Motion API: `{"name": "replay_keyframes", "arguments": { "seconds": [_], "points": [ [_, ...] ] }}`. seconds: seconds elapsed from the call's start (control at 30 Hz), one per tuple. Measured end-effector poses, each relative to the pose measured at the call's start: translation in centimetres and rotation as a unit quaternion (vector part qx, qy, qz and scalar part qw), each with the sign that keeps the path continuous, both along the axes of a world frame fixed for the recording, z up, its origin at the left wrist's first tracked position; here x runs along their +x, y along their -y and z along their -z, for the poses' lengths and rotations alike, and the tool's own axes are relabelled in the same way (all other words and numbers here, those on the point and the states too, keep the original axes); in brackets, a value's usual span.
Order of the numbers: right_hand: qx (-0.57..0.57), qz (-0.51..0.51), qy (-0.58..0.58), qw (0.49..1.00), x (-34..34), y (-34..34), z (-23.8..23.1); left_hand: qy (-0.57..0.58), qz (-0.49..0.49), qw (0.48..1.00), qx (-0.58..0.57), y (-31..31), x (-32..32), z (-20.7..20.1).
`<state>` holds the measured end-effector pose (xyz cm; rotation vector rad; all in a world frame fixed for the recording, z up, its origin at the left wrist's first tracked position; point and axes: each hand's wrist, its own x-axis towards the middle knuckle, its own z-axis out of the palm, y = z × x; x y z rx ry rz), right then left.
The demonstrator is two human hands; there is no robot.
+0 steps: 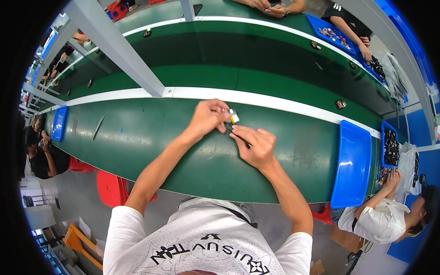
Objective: Manually assembling small electronic components on a production line using a precision tool.
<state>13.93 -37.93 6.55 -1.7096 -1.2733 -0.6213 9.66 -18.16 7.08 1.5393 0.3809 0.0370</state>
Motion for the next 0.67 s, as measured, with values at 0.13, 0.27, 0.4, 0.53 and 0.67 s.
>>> {"name": "replay_keyframes", "arguments": {
  "seconds": [0.13,0.27,0.4,0.53,0.67],
  "points": [
    [0.037,0.033,-0.027,0.998,0.4,0.7,-1.0,0.056,-0.081,0.994,0.039,-3.7,6.5,-0.4],
    [0.059,0.020,-0.084,0.995,0.2,-0.1,-0.3,0.076,-0.167,0.960,0.213,-8.0,10.3,1.8],
    [0.076,0.028,-0.105,0.991,0.4,-0.4,0.1,0.013,-0.214,0.787,0.578,-10.1,9.8,2.7],
    [0.087,0.066,-0.115,0.987,1.4,0.6,0.8,0.174,-0.240,0.781,0.550,-6.2,6.9,2.6],
    [0.097,0.081,-0.133,0.983,1.7,0.7,1.0,0.218,-0.139,0.857,0.445,-3.4,3.3,2.1]
  ]
}}
